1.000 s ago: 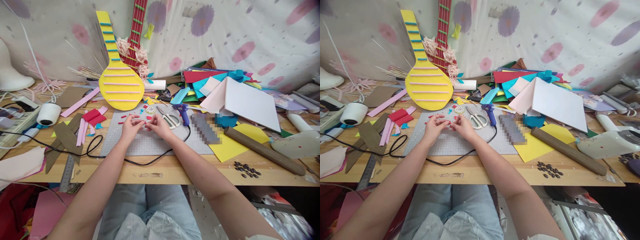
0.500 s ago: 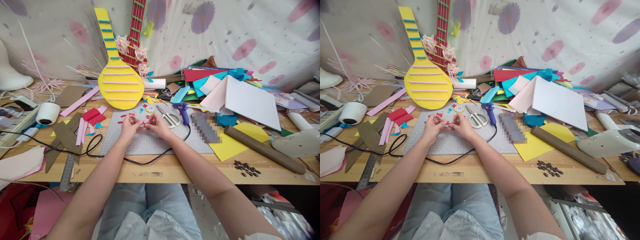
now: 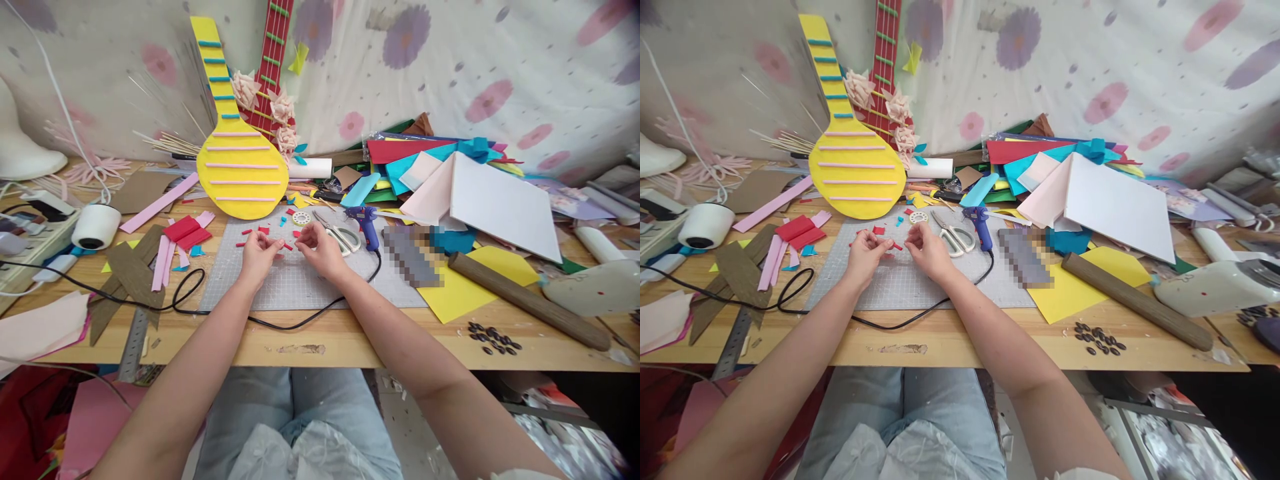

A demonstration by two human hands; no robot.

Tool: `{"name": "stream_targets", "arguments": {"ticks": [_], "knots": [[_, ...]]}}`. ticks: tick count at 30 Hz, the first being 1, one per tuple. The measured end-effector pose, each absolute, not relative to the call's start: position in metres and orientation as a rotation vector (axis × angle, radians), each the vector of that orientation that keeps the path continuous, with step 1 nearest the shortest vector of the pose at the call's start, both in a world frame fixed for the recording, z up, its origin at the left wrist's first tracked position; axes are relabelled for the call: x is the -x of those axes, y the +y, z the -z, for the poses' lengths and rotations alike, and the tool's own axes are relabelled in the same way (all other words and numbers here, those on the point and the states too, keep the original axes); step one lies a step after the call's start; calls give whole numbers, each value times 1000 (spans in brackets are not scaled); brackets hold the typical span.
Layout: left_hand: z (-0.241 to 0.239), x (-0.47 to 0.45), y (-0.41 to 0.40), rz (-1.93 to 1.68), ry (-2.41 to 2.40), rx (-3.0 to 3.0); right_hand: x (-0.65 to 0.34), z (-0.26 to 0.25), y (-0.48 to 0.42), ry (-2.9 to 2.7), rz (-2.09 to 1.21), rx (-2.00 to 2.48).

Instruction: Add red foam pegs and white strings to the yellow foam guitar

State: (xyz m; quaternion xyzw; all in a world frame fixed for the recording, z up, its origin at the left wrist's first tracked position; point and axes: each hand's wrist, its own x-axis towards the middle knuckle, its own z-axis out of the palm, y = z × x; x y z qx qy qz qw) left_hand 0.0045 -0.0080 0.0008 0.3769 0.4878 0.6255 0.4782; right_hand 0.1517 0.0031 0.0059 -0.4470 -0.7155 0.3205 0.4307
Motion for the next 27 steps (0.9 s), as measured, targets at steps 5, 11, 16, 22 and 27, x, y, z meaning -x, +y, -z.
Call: {"name": "stream_targets", "arguments": {"ticks": [5, 11, 16, 22, 27], "knots": [[3, -6, -7, -1519, 1185, -975, -147, -8, -2, -1934, -676, 1077], [3, -5, -7, -1511, 1198, -1007, -144, -11, -3, -2010, -573, 1145], [3, -5, -7, -1519, 1198, -1015, -141, -11, -3, -2002, -552, 1180], [7, -5, -5, -1513, 1200, -1038, -140, -9, -2, -1969, -548, 1180], [8, -5, -5, -1507, 1205, -1039, -141, -5, 1, -1898, -600, 1169]]}}
